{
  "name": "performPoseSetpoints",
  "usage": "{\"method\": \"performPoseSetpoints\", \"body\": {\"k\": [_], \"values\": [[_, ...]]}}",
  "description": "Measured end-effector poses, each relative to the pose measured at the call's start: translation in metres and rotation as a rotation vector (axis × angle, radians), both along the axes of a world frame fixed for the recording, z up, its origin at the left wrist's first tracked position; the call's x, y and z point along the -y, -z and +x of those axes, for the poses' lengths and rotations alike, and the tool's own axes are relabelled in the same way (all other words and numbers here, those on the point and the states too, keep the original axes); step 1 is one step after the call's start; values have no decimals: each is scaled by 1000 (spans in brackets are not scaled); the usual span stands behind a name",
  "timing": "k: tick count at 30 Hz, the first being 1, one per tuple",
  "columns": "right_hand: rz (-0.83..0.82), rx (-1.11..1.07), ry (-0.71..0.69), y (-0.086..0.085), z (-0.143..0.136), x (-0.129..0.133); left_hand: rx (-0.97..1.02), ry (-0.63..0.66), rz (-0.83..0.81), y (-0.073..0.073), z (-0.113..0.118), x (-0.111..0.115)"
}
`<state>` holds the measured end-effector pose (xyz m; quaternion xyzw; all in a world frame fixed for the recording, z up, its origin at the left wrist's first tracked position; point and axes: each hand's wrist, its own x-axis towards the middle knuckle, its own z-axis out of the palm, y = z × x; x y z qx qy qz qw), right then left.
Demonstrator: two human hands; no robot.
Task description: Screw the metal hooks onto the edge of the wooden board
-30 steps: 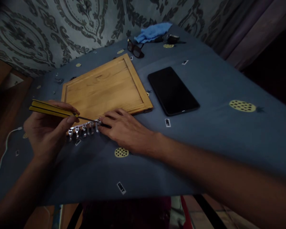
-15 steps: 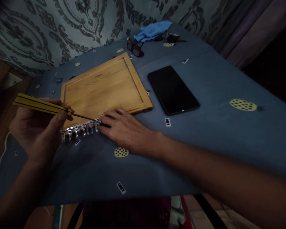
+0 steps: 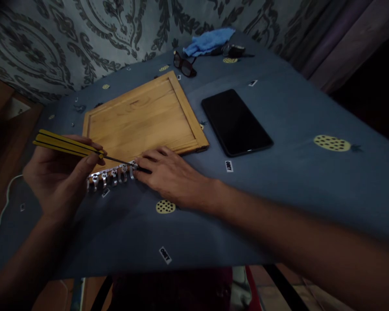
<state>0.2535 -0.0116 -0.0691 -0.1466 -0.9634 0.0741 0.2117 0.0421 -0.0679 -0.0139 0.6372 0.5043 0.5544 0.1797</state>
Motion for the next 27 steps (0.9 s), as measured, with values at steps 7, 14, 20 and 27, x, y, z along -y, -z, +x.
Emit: {"method": "performPoseSetpoints", "body": {"k": [7, 14, 20, 27], "values": [[51, -48, -6, 1, 1, 0, -31, 29, -20, -4, 1, 0], [84, -48, 14, 2, 2, 1, -104, 53, 5, -6, -2, -3], [139, -105, 31, 7, -1, 0, -62, 60, -50, -1, -8, -3], [143, -62, 38, 5, 0, 3, -18, 121, -63, -1, -9, -4]]}}
